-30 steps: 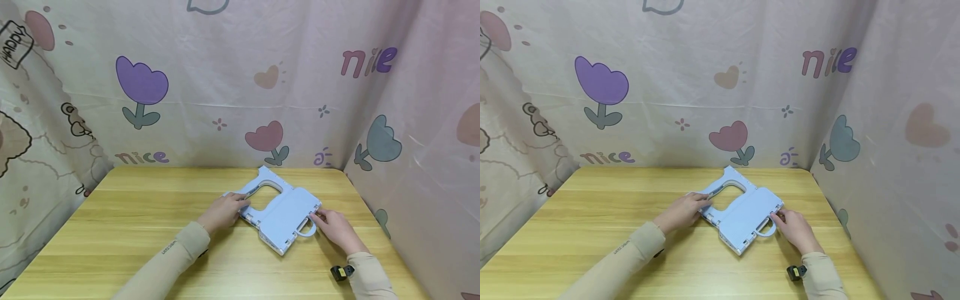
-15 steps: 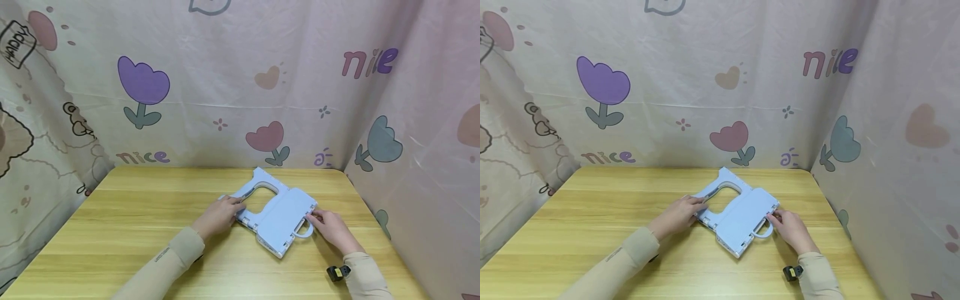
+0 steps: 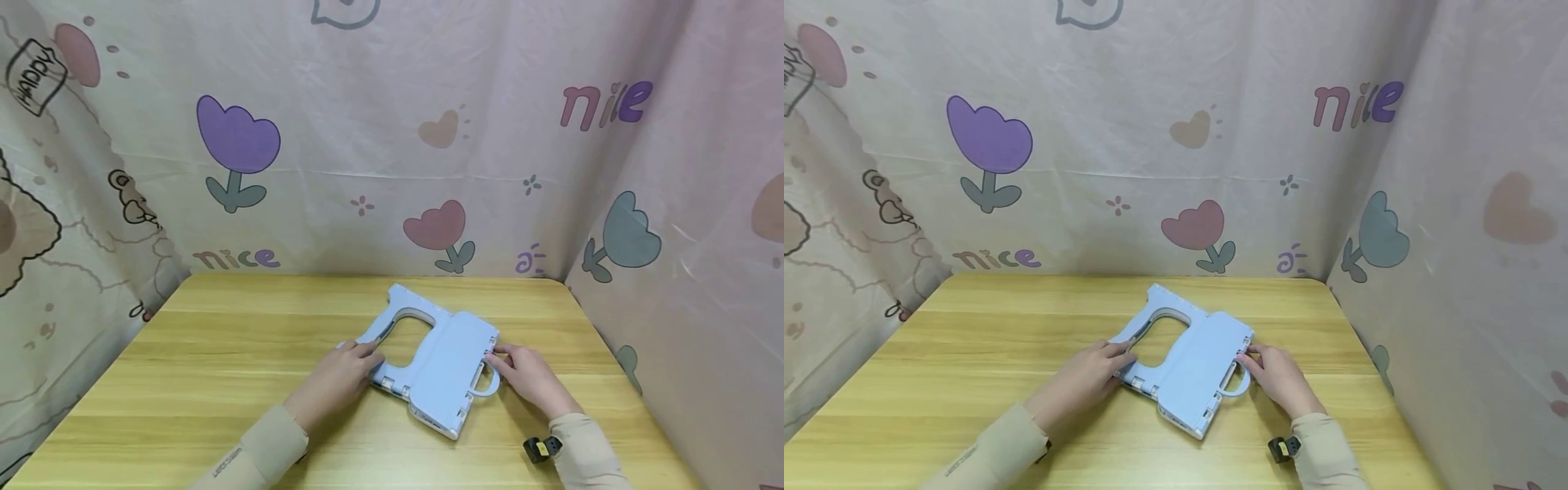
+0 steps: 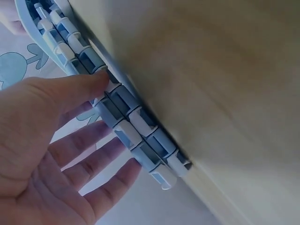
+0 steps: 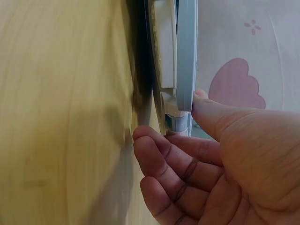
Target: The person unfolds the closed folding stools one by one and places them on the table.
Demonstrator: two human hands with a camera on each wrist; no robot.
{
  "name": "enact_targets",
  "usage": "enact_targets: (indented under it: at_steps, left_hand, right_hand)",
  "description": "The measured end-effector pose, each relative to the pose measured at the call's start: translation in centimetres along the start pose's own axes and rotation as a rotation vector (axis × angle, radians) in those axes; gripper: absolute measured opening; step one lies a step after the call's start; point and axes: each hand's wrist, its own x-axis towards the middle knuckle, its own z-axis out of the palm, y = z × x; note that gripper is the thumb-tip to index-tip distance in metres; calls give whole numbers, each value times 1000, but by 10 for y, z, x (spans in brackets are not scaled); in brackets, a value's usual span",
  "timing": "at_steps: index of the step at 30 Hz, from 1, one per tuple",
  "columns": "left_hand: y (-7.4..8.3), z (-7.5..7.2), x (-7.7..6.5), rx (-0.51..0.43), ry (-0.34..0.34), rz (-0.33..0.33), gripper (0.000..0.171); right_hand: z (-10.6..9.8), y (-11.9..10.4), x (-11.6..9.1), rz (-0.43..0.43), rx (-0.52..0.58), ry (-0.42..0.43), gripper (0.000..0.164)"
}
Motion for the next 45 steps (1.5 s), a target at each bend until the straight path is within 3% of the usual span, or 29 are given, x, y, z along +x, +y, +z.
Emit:
enact_targets:
  at_steps: [16, 27, 38, 45]
  left_hand:
    - [2, -18, -38, 45, 29, -41, 41]
    - [4, -25, -57, 72, -9, -74, 46]
    - [8, -27, -67, 93, -12, -36, 45]
    - [10, -27, -70, 115, -19, -6, 43]
  right_hand:
    - [15, -20, 7, -34, 58, -24, 43]
    - [25, -22, 7, -67, 109, -31, 41]
    - [28, -26, 5, -94, 137, -36, 34]
    - [26, -29, 7, -67, 187, -78, 36]
